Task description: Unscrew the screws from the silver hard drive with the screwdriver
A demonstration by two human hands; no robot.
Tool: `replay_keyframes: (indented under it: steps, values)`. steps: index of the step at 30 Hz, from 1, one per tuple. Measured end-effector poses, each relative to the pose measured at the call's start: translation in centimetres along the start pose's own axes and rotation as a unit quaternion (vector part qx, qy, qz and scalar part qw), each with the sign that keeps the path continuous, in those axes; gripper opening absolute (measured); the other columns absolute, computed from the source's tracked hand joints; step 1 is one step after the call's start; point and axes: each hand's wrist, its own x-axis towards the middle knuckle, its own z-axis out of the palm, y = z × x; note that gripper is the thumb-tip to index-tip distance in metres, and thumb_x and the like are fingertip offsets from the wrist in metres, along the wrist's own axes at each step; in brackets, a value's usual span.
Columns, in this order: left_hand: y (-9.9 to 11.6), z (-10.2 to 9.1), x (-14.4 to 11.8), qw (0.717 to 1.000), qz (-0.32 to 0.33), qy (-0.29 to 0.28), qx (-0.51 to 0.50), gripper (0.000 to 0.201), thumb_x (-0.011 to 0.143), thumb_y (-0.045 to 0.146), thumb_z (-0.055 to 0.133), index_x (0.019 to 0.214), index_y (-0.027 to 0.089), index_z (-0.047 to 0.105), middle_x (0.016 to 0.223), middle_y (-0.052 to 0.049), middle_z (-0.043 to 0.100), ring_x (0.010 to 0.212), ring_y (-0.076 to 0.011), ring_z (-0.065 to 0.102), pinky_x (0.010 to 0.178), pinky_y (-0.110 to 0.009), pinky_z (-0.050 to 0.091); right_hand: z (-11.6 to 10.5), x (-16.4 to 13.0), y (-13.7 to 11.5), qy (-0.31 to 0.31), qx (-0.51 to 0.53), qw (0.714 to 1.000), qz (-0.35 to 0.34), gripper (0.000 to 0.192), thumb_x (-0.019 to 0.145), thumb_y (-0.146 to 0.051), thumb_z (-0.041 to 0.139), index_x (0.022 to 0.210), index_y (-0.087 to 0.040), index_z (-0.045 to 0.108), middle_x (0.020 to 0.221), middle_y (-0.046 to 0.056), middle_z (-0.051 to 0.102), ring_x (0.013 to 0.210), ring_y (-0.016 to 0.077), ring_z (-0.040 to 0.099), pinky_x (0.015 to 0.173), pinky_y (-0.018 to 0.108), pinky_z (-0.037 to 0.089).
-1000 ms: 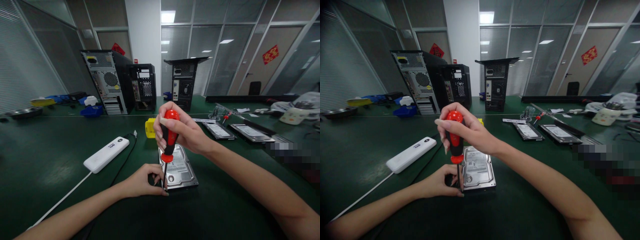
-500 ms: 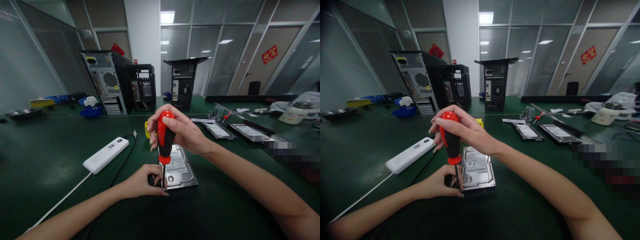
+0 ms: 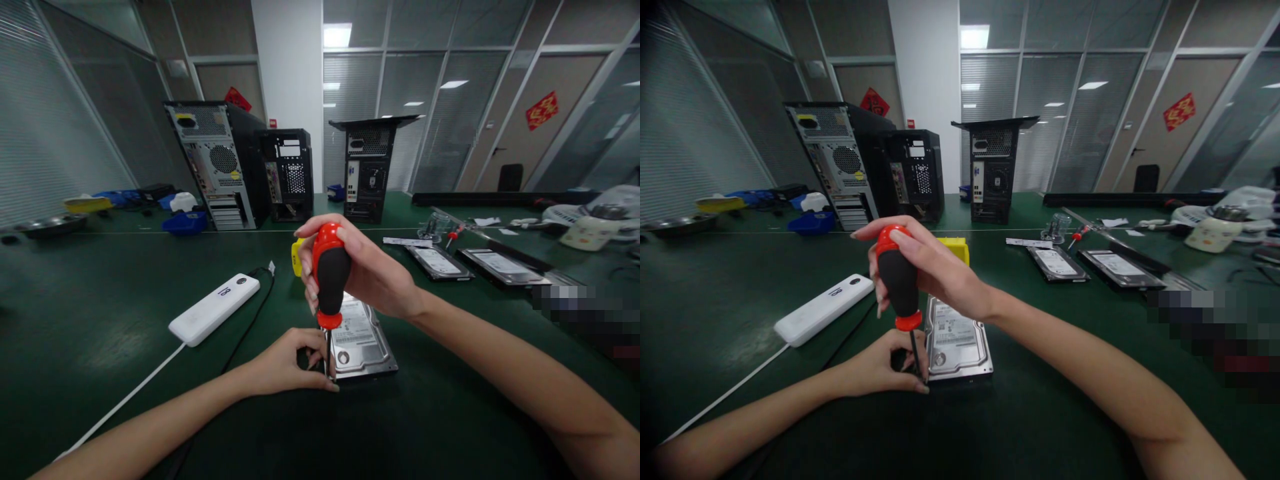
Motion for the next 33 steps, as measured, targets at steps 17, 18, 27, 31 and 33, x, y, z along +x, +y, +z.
replay_keyframes:
  steps: [17,18,27,31,33]
  values:
    - [-0.05,0.01,0.1,1.0,-0.013,0.001,-0.011,0.024,0.07,0.035,0.083,0.077,0.014,0.073,0.075,0.001,0.06,0.067,-0.011,0.042,0.058,-0.022,0.031,0.04,0.03,0.3,0.016,-0.058,0.998,-0.018,0.024,0.098,-0.037,0.047,0.117,-0.023,0.049,0.1,0.002,0.05,0.081,0.0088,0.059,0.073,0.024,0.056]
    - [-0.1,0.0,0.1,1.0,-0.014,-0.001,-0.014,0.023,0.07,0.034,0.082,0.077,0.014,0.073,0.076,0.001,0.061,0.067,-0.0109,0.042,0.058,-0.022,0.031,0.07,0.01,0.3,0.019,-0.06,0.998,-0.02,0.024,0.097,-0.037,0.047,0.117,-0.023,0.049,0.101,0.002,0.05,0.081,0.0086,0.06,0.072,0.024,0.056]
    - [-0.5,0.2,0.05,0.999,-0.02,0.005,-0.046,0.02,0.07,0.029,0.083,0.076,0.013,0.073,0.074,0.0,0.062,0.064,-0.0093,0.041,0.056,-0.023,0.027,-0.02,0.06,0.46,0.009,-0.06,0.998,-0.033,0.024,0.098,-0.035,0.047,0.118,-0.022,0.047,0.1,0.003,0.051,0.081,0.0082,0.059,0.072,0.023,0.055]
    - [-0.29,0.29,0.11,0.998,-0.018,0.012,-0.066,0.019,0.069,0.027,0.084,0.072,0.012,0.073,0.07,0.002,0.06,0.061,-0.0083,0.039,0.054,-0.023,0.024,-0.01,0.07,0.46,0.002,-0.064,0.997,-0.034,0.024,0.099,-0.036,0.044,0.118,-0.021,0.045,0.096,0.003,0.055,0.08,0.009,0.06,0.072,0.024,0.055]
    - [-0.27,0.29,0.11,0.997,-0.019,0.013,-0.068,0.019,0.068,0.026,0.084,0.072,0.012,0.073,0.069,0.002,0.06,0.059,-0.0077,0.037,0.053,-0.023,0.023,-0.03,0.05,0.42,0.0,-0.064,0.997,-0.031,0.024,0.099,-0.036,0.045,0.118,-0.021,0.046,0.095,0.003,0.056,0.08,0.0088,0.06,0.072,0.024,0.055]
